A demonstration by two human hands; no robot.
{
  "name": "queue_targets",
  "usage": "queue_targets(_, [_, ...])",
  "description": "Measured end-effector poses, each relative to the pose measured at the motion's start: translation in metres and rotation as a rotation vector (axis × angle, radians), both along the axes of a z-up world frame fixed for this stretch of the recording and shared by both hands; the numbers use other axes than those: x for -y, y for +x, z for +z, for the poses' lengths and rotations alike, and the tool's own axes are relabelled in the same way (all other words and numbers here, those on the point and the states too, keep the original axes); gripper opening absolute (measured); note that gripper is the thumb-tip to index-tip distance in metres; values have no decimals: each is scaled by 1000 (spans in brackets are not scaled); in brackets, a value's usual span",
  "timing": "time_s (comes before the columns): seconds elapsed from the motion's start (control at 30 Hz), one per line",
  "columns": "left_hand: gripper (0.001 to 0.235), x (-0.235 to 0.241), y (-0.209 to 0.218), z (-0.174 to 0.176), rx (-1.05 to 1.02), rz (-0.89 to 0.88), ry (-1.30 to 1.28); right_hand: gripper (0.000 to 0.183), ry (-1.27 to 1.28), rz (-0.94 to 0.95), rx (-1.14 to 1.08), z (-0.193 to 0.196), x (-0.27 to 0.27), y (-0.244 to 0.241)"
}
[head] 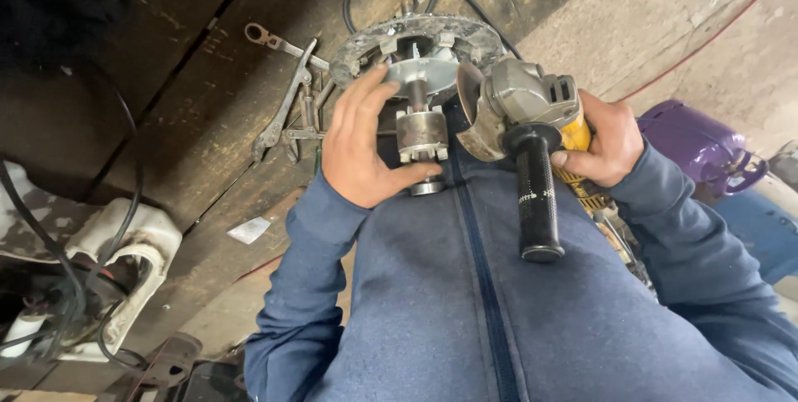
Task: Assembling a mechanical component by inserting a rotor shaft into a housing and using pliers to secure it.
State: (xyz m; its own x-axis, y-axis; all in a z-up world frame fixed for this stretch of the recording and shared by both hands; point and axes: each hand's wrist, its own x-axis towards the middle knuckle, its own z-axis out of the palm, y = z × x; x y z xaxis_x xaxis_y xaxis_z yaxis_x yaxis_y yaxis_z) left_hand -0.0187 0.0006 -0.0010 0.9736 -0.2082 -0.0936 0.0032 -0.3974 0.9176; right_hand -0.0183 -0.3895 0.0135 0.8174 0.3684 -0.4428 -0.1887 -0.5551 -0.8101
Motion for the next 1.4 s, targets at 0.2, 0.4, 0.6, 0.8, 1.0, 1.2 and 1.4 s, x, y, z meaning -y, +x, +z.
queue_targets(0.2, [113, 8, 0, -6, -15, 4, 30, 59, 1, 37, 25, -5, 7, 3])
queue_targets(0.4, [109, 13, 6, -6, 11, 29, 43, 58, -17, 50, 16, -2, 3, 9])
queue_targets(0.6, [105, 14, 6, -6, 8, 54, 19, 59, -6, 42, -2, -4, 0, 11])
queue_targets(0.8, [95, 12, 10, -2, 20, 52, 17, 59, -19, 41, -19, -5, 3, 11])
queue_targets(1.0, [87, 13, 11, -2, 28, 56, 16, 58, -28, 44, -15, -7, 7, 11])
queue_targets(1.2, [84, 13, 10, -2, 13, 51, 35, 57, -21, 58, -18, 1, -3, 19])
queue_targets(1.4, [80, 13, 10, -1, 3, 38, 40, 58, -36, 62, -24, -2, 1, 19])
